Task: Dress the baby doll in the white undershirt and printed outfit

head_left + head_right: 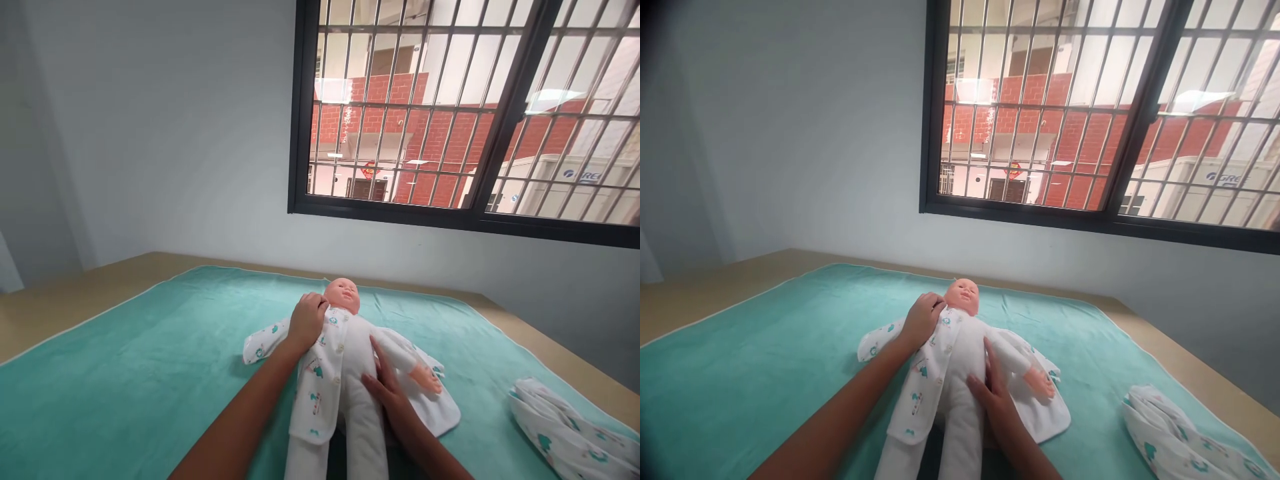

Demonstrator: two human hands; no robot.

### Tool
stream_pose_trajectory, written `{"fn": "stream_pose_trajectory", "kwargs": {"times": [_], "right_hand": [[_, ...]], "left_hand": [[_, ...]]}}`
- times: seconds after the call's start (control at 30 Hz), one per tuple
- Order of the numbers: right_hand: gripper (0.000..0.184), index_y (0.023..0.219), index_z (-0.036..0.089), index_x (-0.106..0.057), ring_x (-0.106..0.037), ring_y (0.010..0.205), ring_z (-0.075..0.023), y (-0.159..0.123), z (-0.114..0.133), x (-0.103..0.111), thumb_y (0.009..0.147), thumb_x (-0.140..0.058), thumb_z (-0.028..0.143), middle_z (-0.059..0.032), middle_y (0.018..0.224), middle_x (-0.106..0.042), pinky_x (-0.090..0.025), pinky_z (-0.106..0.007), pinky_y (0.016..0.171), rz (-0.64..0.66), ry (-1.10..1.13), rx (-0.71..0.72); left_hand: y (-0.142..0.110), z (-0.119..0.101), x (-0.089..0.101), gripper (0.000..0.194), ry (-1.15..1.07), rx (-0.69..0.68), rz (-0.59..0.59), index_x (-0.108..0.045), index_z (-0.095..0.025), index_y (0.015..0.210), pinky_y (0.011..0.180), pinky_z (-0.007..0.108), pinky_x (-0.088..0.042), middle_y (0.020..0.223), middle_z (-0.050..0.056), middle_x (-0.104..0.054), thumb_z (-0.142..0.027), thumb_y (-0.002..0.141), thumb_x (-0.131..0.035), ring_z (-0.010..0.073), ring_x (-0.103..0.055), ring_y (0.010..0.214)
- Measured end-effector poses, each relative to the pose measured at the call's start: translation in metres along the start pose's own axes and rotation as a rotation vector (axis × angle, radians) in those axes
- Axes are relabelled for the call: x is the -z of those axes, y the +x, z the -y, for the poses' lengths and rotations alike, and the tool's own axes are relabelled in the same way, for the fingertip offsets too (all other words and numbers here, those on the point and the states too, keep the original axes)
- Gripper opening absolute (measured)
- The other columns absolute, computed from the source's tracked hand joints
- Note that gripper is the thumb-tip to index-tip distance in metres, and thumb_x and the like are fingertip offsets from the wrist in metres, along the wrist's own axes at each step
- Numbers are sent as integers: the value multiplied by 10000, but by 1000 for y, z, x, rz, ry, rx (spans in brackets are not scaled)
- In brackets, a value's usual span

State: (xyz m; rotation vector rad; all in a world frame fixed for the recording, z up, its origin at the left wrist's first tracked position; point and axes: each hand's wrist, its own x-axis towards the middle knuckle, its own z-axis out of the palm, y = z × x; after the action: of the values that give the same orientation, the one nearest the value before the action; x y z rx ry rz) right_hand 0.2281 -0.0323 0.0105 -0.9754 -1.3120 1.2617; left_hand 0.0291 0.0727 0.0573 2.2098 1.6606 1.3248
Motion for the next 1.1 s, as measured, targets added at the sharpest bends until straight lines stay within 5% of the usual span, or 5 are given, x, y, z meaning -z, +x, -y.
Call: {"fn": "stream_pose_trajectory", "kwargs": {"times": [0.37,0.57,0.73,1.0,1.1], "right_hand": [[927,1506,232,-222,-142,1459,-242,2,1,1,768,-582,663,-28,1586,-179,-146,-402,1200,-4,-135,-90],[736,1503,243,-231,-122,1463,-238,6,-19,3,892,-473,575,-35,1573,-226,-86,-445,1208,-13,-249,82],[572,1447,251,-344,-378,1367,-228,8,-14,9,940,-404,511,-62,1434,-478,-291,-437,1148,45,-329,239],[310,949,229,-625,-636,719,-209,32,-9,115,887,-408,443,-34,823,-693,-468,-315,673,-513,-776,257],[288,850,218,-657,-628,704,-215,41,-20,154,827,-466,433,-30,767,-682,-458,-313,656,-468,-776,163]], "left_hand": [[-19,-39,21,273,65,-58,324,-610,-217,948,782,360,-473,1089,73,-632,-391,919,-403,244,-592,960],[-35,-69,13,365,30,-274,424,-528,-261,1236,1059,435,-366,1324,52,-555,-418,913,-459,242,-480,1238],[-48,-77,-8,302,133,-317,393,-596,-233,1124,1132,502,-262,1348,52,-545,-208,927,-369,250,-414,1314],[-51,-104,-13,264,228,-337,411,-585,-231,1085,1090,442,-342,1235,51,-600,-268,824,-578,262,-456,1252],[-47,-126,-38,329,398,-445,557,-584,-196,1061,919,450,-459,1157,117,-618,-363,780,-627,307,-551,1096]]}}
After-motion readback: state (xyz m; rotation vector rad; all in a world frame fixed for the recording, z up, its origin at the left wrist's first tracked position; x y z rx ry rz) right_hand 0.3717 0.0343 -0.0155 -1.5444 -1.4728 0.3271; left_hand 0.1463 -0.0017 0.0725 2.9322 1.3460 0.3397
